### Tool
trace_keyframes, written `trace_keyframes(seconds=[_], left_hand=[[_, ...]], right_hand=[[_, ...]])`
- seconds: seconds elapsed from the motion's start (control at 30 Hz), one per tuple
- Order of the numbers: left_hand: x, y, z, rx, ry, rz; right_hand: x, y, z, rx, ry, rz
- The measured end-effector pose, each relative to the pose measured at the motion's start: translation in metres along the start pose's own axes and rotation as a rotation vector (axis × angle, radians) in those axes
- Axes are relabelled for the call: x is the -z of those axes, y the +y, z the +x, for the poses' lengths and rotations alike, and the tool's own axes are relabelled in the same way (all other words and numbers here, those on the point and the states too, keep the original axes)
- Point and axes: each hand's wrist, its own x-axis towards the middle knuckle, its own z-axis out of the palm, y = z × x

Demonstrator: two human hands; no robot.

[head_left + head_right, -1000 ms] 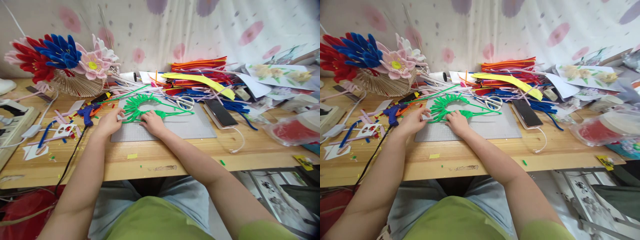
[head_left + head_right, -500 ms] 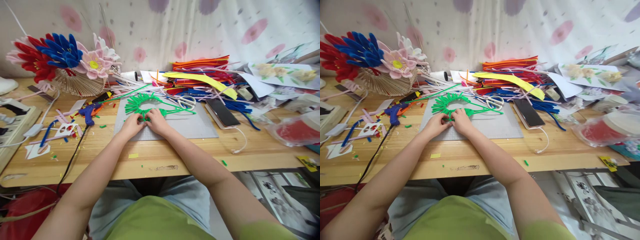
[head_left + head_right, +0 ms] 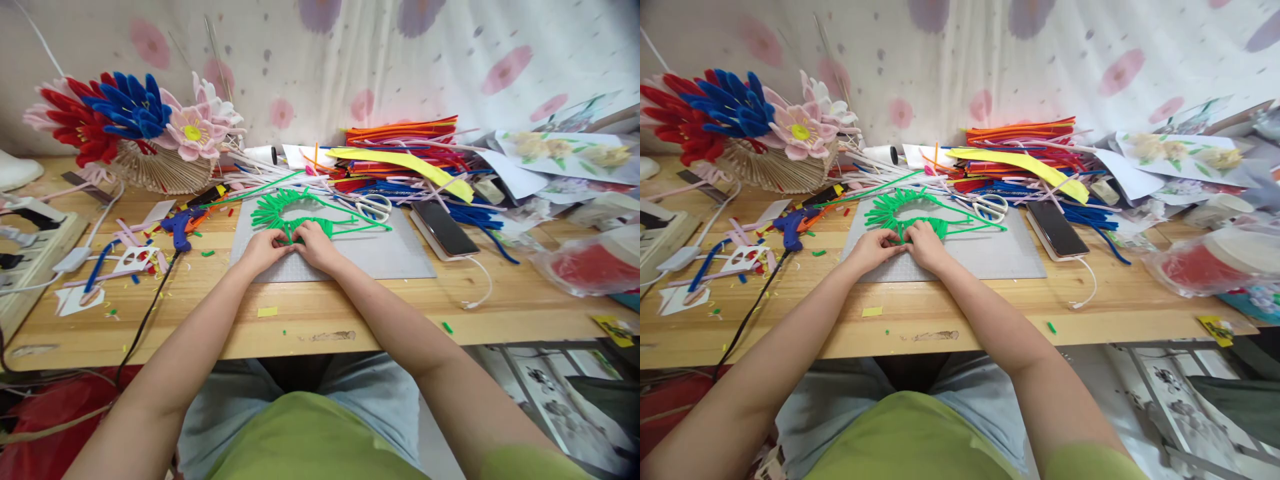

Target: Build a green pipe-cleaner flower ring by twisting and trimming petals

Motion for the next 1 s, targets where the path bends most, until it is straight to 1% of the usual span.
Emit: trace_keyframes(seconds=[0.1,0.17,0.3,0.37,0.43,0.53,0.6,0.7,0.77,0.83,0.9,0.97,1.0], left_hand=[[-0.001,-0.007,0.004,0.050,-0.018,-0.150],[-0.003,-0.011,0.009,0.099,-0.028,-0.211],[-0.005,-0.013,0.016,0.144,0.012,-0.202],[-0.005,-0.007,0.016,0.198,0.022,-0.226],[-0.003,0.000,0.016,0.286,0.011,-0.293],[0.004,0.012,0.019,0.395,-0.025,-0.380],[0.008,0.019,0.023,0.430,-0.077,-0.370],[0.010,0.027,0.031,0.484,-0.174,-0.280],[0.009,0.030,0.034,0.521,-0.204,-0.249],[0.007,0.032,0.036,0.541,-0.197,-0.268],[0.006,0.033,0.034,0.552,-0.162,-0.339],[0.005,0.037,0.032,0.588,-0.091,-0.475],[0.005,0.040,0.030,0.612,-0.052,-0.581]], right_hand=[[0.000,0.000,0.000,0.003,0.014,0.007],[0.001,-0.001,-0.001,0.010,0.015,0.013],[0.001,-0.001,-0.001,0.015,0.025,0.042],[0.001,-0.001,-0.001,0.006,0.046,0.056],[0.001,-0.001,-0.001,0.015,0.062,0.063],[0.003,0.000,0.000,0.079,0.073,0.085],[0.005,0.003,0.000,0.125,0.081,0.102],[0.009,0.005,-0.002,0.168,0.099,0.090],[0.013,0.004,-0.005,0.180,0.140,0.069],[0.019,0.002,-0.008,0.175,0.203,0.069],[0.024,0.000,-0.012,0.138,0.251,0.106],[0.028,-0.003,-0.015,0.086,0.268,0.147],[0.030,-0.004,-0.017,0.060,0.274,0.157]])
